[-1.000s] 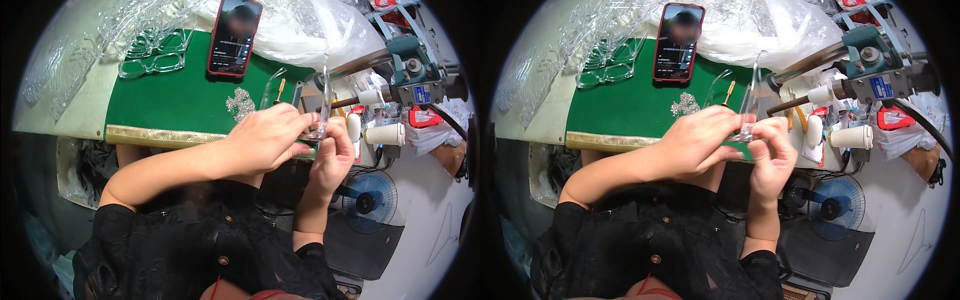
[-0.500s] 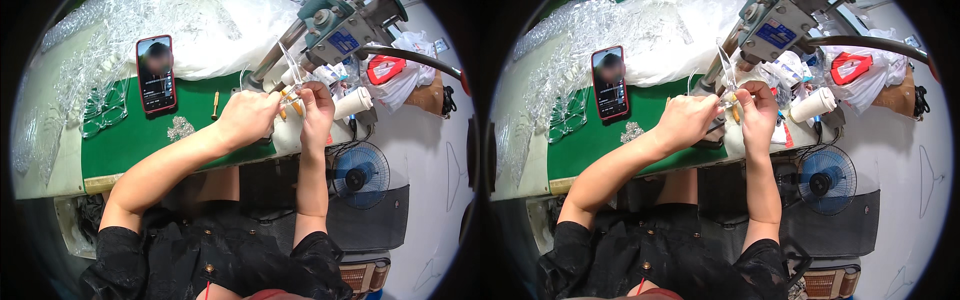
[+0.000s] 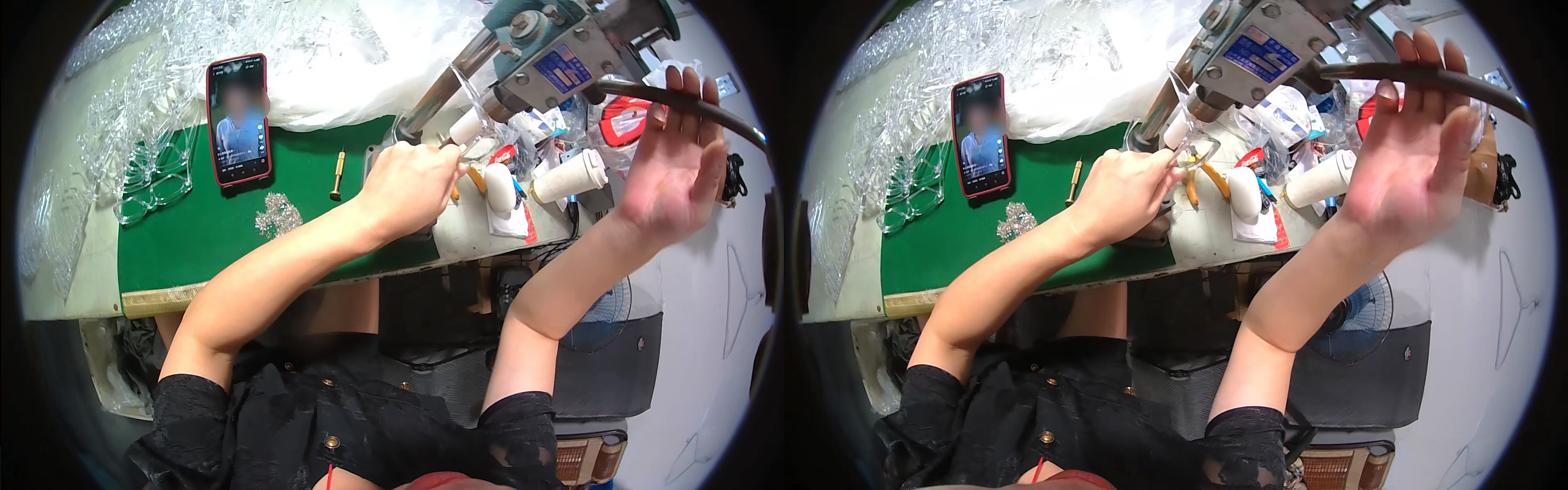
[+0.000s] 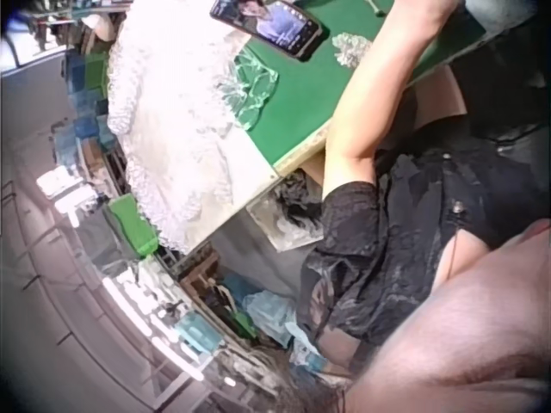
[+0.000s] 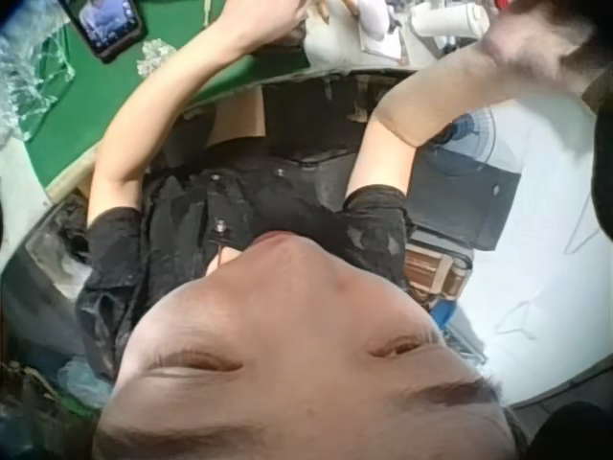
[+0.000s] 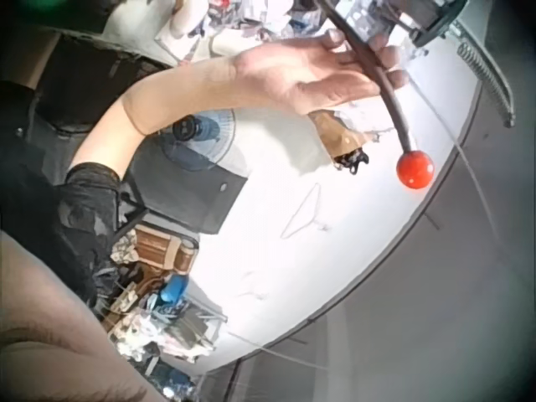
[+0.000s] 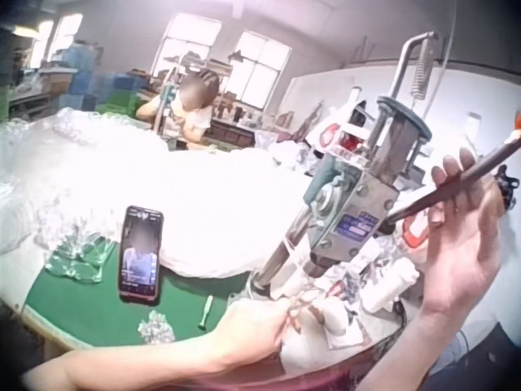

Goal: The person repeatedly picks up clear eyeglass frames and small metal components from a green work surface, inserts the components into the frame arms, and places the frames back on the table. The process is repeated multiple times with different frames.

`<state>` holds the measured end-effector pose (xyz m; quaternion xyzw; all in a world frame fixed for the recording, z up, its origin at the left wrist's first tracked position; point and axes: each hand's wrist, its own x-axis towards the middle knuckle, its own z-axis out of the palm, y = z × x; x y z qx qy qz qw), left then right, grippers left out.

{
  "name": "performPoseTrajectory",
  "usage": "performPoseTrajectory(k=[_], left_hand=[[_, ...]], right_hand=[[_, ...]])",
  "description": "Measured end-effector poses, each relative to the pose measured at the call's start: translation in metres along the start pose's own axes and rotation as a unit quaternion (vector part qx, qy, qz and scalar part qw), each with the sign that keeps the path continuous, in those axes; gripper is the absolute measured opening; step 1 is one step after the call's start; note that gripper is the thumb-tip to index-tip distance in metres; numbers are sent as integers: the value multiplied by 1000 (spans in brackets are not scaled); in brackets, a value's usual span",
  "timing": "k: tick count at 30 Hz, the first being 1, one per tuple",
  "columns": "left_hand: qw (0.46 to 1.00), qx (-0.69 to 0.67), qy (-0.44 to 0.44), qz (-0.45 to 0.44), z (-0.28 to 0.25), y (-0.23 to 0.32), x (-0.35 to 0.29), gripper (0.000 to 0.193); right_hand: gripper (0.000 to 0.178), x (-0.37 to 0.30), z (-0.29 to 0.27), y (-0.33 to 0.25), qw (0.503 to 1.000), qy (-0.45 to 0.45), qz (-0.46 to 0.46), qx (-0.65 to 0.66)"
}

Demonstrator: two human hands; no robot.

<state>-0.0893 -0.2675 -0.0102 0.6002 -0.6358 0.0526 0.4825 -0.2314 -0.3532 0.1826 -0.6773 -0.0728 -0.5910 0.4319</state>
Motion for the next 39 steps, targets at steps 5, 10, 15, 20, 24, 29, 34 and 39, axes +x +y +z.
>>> performPoseTrajectory(k=[5,10,15,20,24,29,34,39], left_hand=[[1000,5,14,16,9,5,5,20],[1000,15,-7,13,7,4,7,21],[999,31,-20,-4,-12,-7,2,20],[992,-102,-13,-72,-97,-24,-82,12],[926,-298,52,-227,-249,-48,-222,22],[850,-198,278,-402,-386,-39,-364,34],[813,-211,379,-389,-397,-60,-354,35],[720,-238,410,-507,-385,-84,-323,44]], right_hand=[[8,-81,10,47,970,109,-219,-7],[23,-34,5,4,992,64,-82,-73],[39,-46,23,21,964,151,-129,-176],[38,-193,50,86,978,115,45,-171],[29,-273,31,93,952,89,172,-236],[21,-284,30,95,936,49,196,-287],[15,-260,62,95,949,-13,163,-271],[15,-266,71,89,957,-33,166,-234]])
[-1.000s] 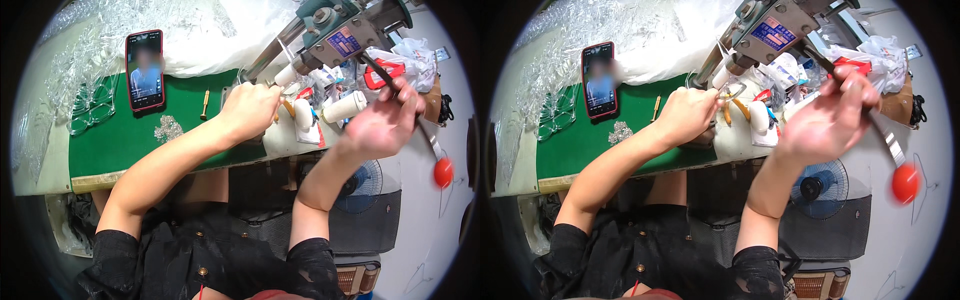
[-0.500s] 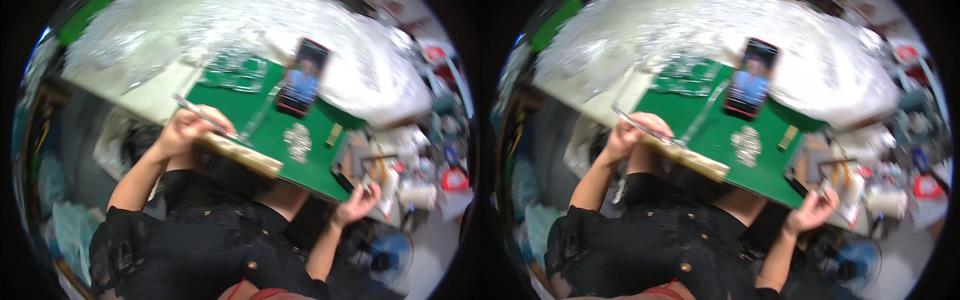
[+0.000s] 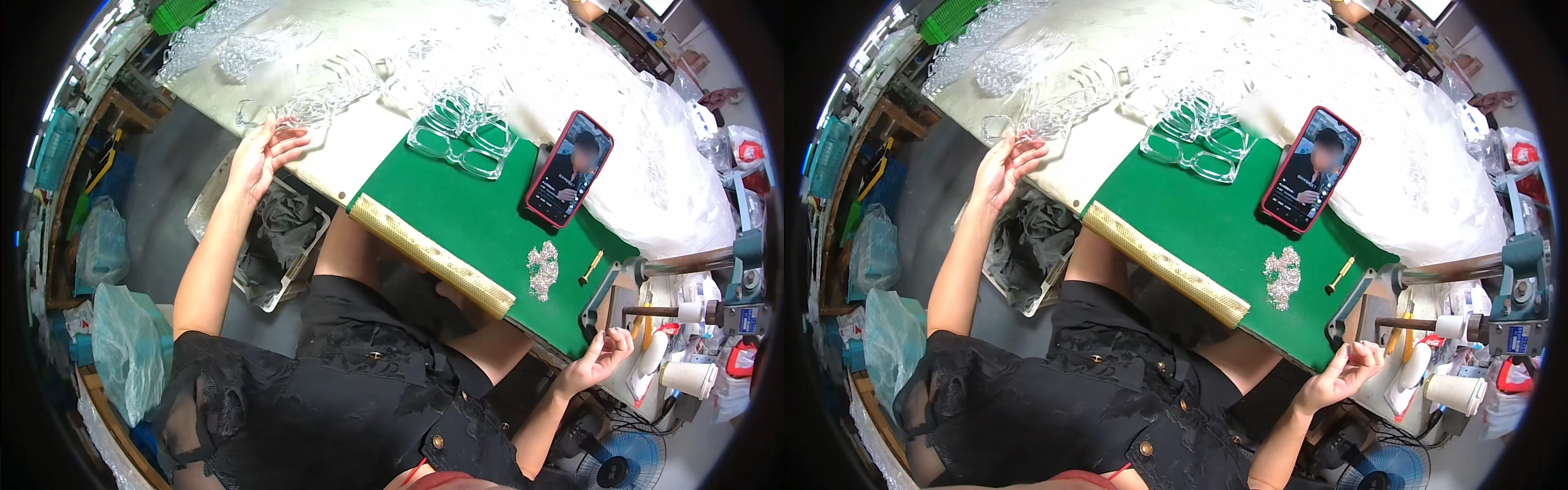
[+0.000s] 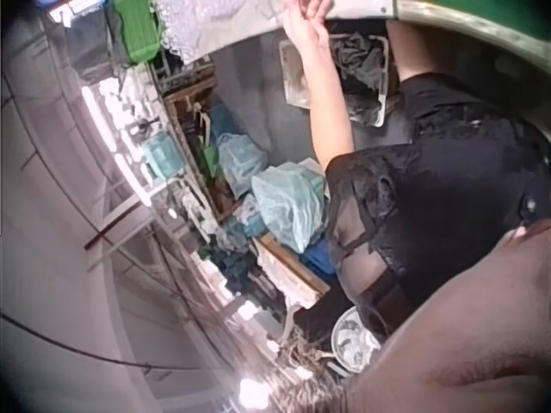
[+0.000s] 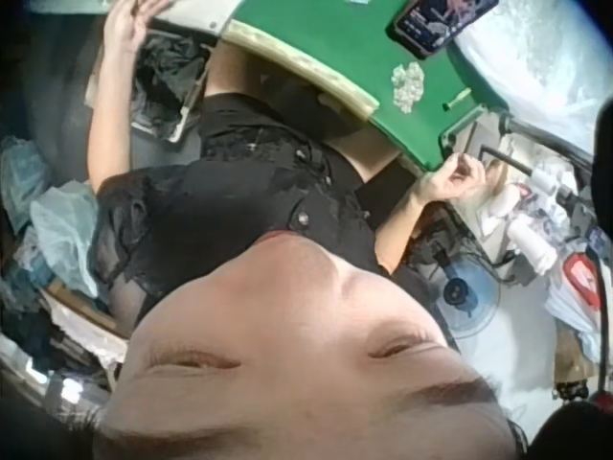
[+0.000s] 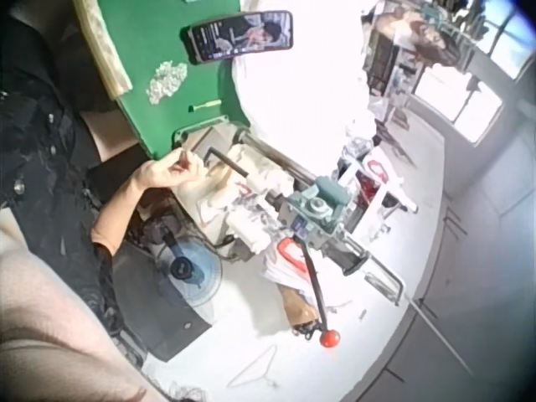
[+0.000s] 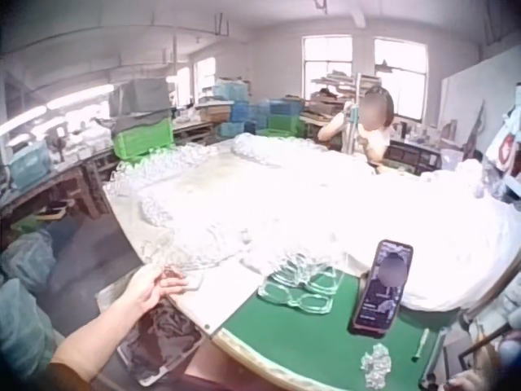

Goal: The person repeatedly picks up clear eyeglass frames and small metal components from a green work surface, inserts the components into the frame arms, and places the frames back on the table. The process is repeated multiple times with different frames.

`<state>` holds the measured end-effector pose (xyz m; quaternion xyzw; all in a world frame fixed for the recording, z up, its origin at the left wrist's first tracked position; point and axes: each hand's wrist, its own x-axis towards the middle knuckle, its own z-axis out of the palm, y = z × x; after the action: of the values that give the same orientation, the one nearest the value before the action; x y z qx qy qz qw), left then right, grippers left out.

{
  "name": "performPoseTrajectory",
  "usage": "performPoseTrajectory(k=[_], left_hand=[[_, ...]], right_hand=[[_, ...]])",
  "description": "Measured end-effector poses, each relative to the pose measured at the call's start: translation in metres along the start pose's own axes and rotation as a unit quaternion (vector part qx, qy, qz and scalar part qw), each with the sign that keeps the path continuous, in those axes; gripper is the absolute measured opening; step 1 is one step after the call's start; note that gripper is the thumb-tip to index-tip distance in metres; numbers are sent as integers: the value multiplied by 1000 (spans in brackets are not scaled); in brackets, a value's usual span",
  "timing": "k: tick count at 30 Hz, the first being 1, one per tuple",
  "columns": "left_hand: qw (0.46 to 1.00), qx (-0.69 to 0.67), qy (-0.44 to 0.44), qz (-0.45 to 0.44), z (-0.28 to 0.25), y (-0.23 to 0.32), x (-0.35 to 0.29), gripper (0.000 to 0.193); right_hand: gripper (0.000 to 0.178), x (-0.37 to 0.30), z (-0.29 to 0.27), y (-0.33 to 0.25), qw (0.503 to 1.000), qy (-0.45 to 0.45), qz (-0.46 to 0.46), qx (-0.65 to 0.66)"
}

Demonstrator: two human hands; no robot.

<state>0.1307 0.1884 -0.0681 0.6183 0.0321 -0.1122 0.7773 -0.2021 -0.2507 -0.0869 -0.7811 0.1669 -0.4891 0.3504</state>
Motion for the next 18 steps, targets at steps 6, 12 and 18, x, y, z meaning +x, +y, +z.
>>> performPoseTrajectory(k=[6,12,18], left_hand=[[893,428,-139,17,-22,26,12,39],[614,716,-206,261,15,65,68,85],[563,757,-289,166,26,83,124,83]], right_hand=[[11,-8,2,2,999,15,34,3],[12,5,16,-9,1000,-2,27,-7],[11,6,23,-8,997,-23,39,-57]])
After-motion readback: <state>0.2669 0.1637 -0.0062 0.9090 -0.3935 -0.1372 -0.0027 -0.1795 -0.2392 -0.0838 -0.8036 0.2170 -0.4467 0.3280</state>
